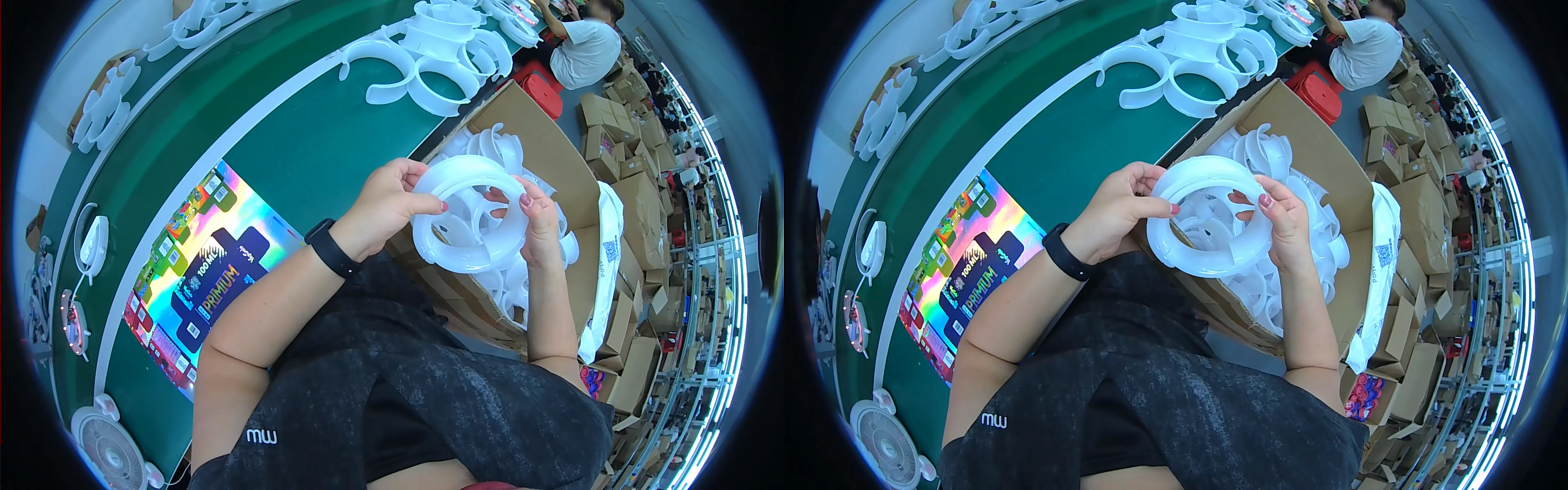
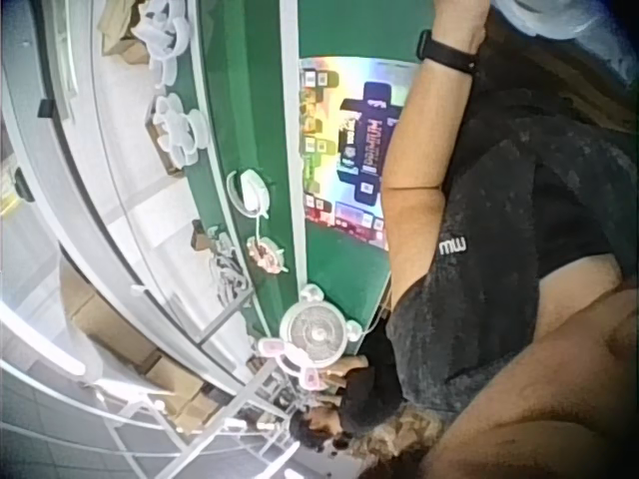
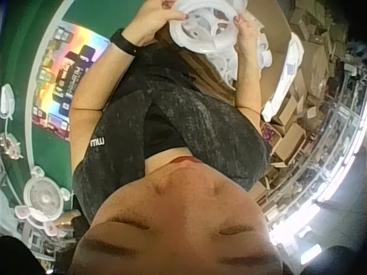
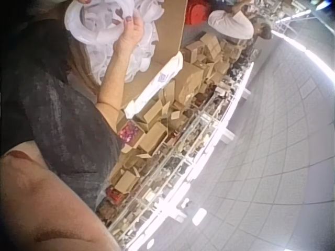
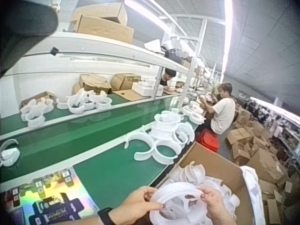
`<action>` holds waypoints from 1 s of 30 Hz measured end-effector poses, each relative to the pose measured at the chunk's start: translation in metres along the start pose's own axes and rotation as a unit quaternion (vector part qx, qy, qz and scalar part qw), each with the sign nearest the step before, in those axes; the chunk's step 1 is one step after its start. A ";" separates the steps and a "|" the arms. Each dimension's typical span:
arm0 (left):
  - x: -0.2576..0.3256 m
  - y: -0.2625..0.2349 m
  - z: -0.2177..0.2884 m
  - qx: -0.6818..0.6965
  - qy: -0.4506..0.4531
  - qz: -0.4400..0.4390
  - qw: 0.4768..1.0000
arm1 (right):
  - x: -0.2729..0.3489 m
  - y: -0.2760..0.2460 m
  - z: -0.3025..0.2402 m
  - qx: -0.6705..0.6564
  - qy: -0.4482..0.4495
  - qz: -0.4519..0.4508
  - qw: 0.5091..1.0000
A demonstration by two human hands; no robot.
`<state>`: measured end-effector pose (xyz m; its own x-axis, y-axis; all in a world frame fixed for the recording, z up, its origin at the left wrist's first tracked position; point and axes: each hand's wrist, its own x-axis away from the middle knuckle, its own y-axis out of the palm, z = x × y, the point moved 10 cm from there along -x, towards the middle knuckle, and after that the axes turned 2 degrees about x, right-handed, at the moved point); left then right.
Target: Assembling circular LED ring light components and connecting internal wiring at a factory workstation.
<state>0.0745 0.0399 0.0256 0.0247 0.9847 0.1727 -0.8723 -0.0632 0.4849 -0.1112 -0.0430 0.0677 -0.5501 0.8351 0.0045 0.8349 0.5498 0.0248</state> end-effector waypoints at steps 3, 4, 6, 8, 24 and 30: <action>0.003 -0.008 0.014 -0.124 0.083 0.064 0.987 | 0.002 0.001 -0.005 0.056 -0.014 0.000 0.998; 0.005 -0.007 0.022 -0.189 0.134 0.076 0.970 | 0.004 0.002 -0.004 0.055 -0.014 0.001 0.998; 0.008 -0.005 0.030 -0.253 0.183 0.087 0.946 | 0.006 0.005 -0.003 0.039 -0.018 -0.008 0.999; 0.017 0.000 0.042 -0.324 0.212 0.115 0.915 | 0.005 0.005 -0.002 0.060 -0.013 -0.004 0.998; 0.009 0.028 0.000 -0.116 0.067 -0.041 0.990 | 0.001 -0.013 0.009 0.002 -0.009 -0.012 1.000; 0.010 0.028 -0.005 -0.063 0.027 -0.031 0.997 | 0.004 -0.015 0.008 0.103 0.007 0.028 0.994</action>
<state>0.0480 0.0487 0.0372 0.0569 0.9936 0.0973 -0.9243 0.0156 0.3813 -0.1259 -0.0476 0.0590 -0.5009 0.8654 0.0135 0.8501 0.4948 -0.1802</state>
